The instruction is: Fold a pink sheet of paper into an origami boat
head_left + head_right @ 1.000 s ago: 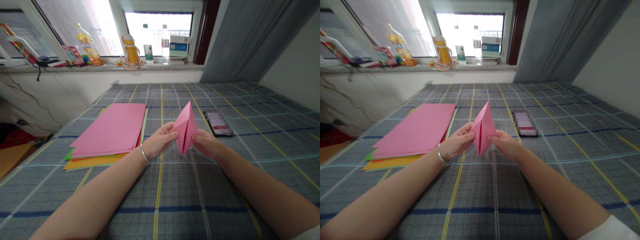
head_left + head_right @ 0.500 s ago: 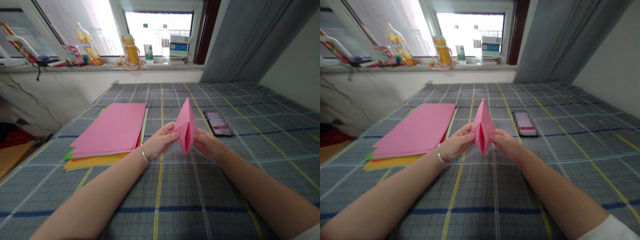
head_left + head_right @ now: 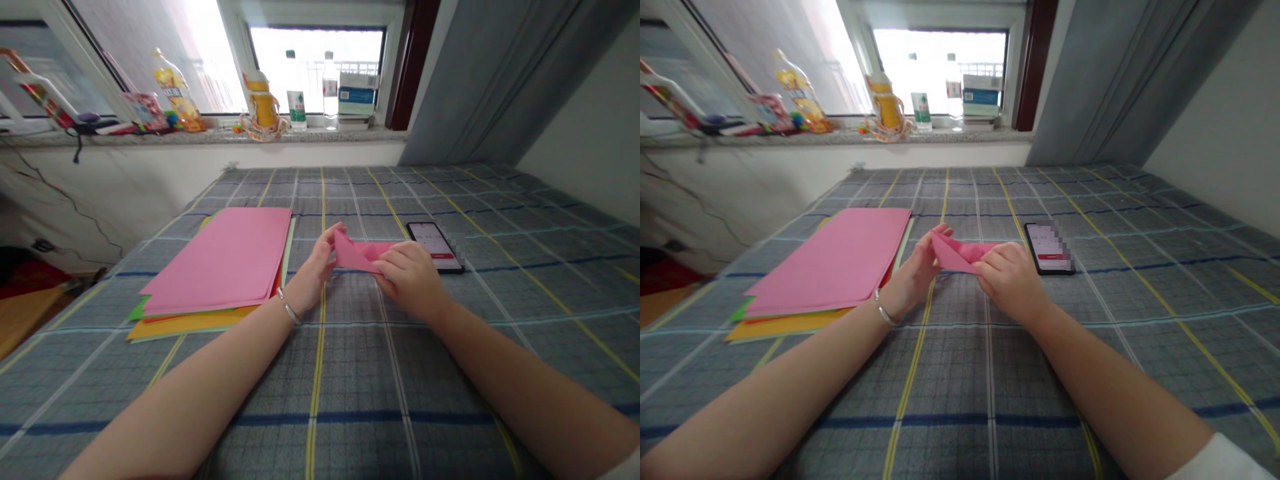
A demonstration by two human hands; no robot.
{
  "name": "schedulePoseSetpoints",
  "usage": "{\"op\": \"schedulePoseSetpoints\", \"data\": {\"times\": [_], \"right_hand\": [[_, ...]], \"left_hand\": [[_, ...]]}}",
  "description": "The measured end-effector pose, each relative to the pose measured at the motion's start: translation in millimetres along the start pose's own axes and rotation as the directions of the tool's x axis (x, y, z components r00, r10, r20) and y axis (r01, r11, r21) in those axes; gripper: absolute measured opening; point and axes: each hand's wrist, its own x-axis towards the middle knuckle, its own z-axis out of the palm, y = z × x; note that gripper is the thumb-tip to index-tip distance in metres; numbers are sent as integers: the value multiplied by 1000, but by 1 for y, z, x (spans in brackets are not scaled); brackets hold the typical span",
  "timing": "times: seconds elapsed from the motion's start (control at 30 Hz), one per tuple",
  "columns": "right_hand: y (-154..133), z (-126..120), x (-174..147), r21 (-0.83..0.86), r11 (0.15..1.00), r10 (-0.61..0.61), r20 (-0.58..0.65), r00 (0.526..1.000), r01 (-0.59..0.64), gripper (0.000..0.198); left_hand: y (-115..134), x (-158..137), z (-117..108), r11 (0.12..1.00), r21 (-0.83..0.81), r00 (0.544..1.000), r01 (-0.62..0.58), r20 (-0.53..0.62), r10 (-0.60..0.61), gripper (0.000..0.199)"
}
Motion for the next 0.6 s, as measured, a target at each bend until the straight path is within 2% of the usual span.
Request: {"op": "schedulePoseSetpoints", "data": {"times": [0.07,0.13,0.2,0.3,0.4,0.5,0.6], "right_hand": [[-1,3,1,-74,997,5,47,999,-1,20],[2,5,1,-71,997,22,65,998,-17,21],[8,5,0,-15,1000,23,72,997,-22,31],[23,2,-6,106,994,10,50,999,-15,55],[37,-3,-13,205,976,58,105,993,-79,68],[46,-4,-18,283,941,132,198,971,-185,59],[49,-2,-18,357,897,185,231,955,-260,40]], "left_hand": [[1,-1,-5,989,139,998,-39,54,32,57],[1,0,-9,962,270,998,-39,56,25,57],[1,1,-13,936,350,999,-17,37,4,46],[4,2,-17,928,373,999,3,46,-22,22],[13,3,-20,912,408,988,-37,152,-28,8],[22,4,-25,843,508,932,-179,362,-20,4],[29,5,-29,719,636,885,-279,462,-66,24]]}}
